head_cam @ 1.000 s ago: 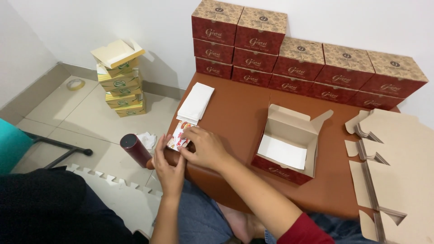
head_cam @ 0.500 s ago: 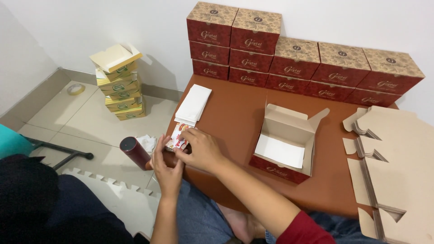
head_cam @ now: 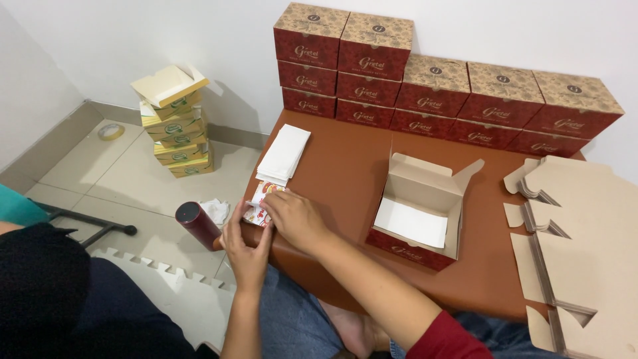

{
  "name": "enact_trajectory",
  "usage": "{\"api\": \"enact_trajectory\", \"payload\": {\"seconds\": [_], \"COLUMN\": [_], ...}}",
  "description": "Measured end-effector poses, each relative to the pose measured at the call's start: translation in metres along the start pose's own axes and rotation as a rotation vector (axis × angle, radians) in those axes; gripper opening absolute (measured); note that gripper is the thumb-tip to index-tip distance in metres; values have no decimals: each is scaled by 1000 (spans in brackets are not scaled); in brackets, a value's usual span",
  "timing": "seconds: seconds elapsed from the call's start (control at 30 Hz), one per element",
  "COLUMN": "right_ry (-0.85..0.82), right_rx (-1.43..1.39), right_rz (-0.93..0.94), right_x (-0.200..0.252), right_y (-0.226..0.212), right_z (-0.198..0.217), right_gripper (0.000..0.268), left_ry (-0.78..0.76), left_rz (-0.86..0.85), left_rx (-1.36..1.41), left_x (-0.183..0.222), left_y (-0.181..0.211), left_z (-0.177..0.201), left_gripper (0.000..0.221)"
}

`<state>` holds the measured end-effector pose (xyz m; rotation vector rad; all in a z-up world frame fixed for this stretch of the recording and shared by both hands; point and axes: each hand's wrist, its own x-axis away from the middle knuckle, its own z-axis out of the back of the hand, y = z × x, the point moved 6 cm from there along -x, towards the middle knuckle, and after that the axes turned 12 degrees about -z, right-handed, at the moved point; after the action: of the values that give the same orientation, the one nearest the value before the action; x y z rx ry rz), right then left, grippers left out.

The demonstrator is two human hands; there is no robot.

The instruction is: Assembling a cardboard gift box from a flat template by folding and tucking flaps.

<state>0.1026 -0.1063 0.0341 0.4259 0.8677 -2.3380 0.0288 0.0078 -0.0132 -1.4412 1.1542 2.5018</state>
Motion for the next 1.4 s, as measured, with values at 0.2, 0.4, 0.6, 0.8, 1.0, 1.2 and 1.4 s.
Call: {"api": "enact_trajectory", "payload": {"seconds": [0.2,0.4,0.6,0.8,1.0,1.2,1.4], "right_ry": [-11,51,72,108,111,-86,-216], "right_rx": [-14,-23,-41,-48,-73,-111,-174], "right_rz": [55,34,49,70,76,5,-76], "right_x": [2,5,6,5,5,2,0], "right_y": [14,12,12,4,-5,-5,2], "right_z": [-18,-9,-6,2,13,19,19], "right_gripper": [17,15,16,13,10,8,8], "left_ry": [-18,-21,7,36,39,27,18], "left_rz": [-20,-15,12,43,54,63,48], "left_rx": [-31,-15,-34,-48,-51,-27,-41], "left_x": [3,0,1,2,3,2,2], "left_y": [-8,-2,-2,-4,-6,-2,0], "left_z": [-2,1,-1,-4,-5,-4,-3], "left_gripper": [71,71,75,63,60,61,60]}}
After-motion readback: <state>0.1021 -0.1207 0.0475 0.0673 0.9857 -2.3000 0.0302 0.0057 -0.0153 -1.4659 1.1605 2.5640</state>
